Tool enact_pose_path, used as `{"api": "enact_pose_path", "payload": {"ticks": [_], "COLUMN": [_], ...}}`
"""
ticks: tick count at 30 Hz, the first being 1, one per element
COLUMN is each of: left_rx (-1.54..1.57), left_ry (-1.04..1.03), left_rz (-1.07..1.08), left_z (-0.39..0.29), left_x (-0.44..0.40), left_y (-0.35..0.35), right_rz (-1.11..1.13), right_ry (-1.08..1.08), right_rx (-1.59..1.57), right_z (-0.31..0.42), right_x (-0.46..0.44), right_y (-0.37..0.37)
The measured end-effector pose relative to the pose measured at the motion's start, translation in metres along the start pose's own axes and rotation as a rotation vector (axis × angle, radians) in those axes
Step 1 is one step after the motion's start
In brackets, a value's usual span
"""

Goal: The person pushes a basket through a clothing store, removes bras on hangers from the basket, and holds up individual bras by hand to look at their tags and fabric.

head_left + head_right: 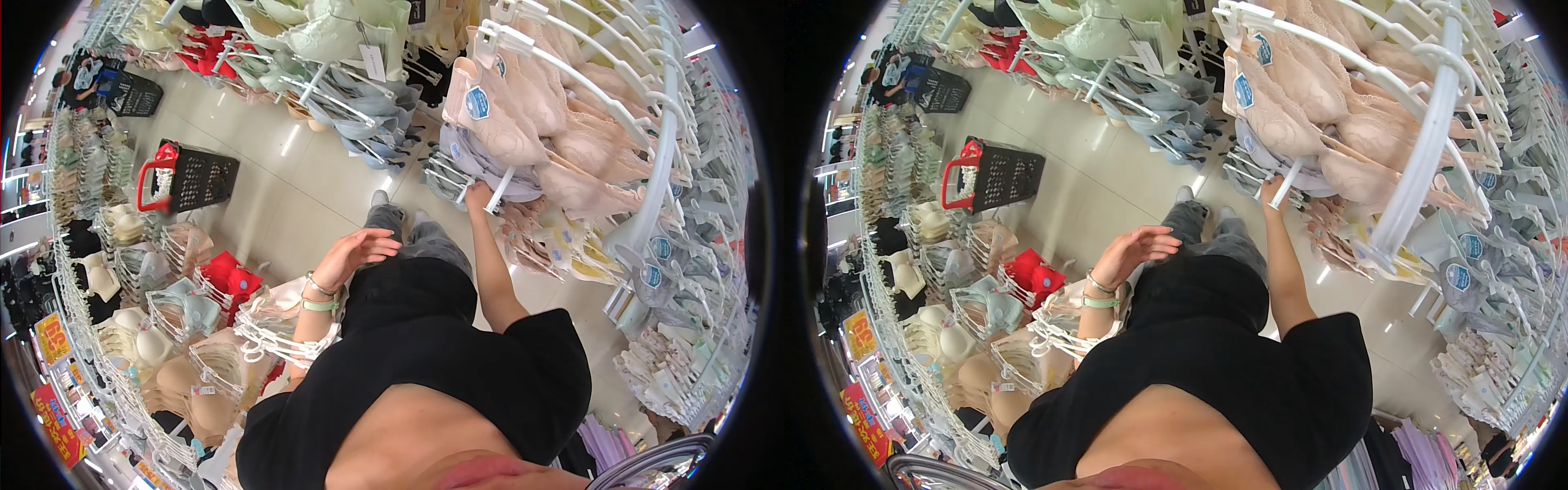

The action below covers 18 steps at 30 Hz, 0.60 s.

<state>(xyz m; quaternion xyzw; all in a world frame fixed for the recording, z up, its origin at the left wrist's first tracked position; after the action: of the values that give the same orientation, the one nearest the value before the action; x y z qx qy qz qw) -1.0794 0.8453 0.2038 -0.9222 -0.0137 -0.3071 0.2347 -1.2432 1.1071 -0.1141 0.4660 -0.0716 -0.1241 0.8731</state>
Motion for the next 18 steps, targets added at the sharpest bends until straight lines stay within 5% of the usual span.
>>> {"api": "enact_pose_path", "payload": {"ticks": [3, 6, 8, 10, 12, 18], "left_rx": [0.027, 0.059, 0.039, 0.024, -0.013, -0.108], "left_ry": [-0.013, -0.052, -0.083, -0.102, -0.116, -0.047], "left_rz": [-0.088, -0.217, -0.257, -0.240, -0.195, -0.094], "left_z": [-0.006, -0.017, -0.027, -0.033, -0.043, -0.022], "left_x": [-0.013, -0.033, -0.047, -0.064, -0.077, -0.116], "left_y": [0.016, 0.029, 0.032, 0.024, 0.014, -0.023], "right_rz": [0.239, 0.823, 1.019, 1.016, 1.047, 1.167], "right_ry": [-0.017, -0.001, 0.234, 0.788, 1.034, 0.903], "right_rx": [-0.239, -0.816, -0.908, -0.841, -0.828, -0.697], "right_z": [0.067, 0.186, 0.232, 0.273, 0.286, 0.277], "right_x": [0.032, 0.092, 0.135, 0.166, 0.194, 0.190], "right_y": [0.044, 0.141, 0.174, 0.214, 0.213, 0.214]}}
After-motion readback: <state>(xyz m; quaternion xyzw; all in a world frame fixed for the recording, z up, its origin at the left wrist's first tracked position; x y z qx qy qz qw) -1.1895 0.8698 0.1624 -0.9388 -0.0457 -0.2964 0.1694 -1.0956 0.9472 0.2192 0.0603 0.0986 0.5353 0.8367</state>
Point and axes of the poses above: each hand's wrist, its own x-axis away from the middle knuckle, its own y-axis out of the back of the hand, z = x × y, the point moved 3 cm from there along -x, towards the middle knuckle, and after that the axes turned 9 degrees about -z, right-handed, at the moved point
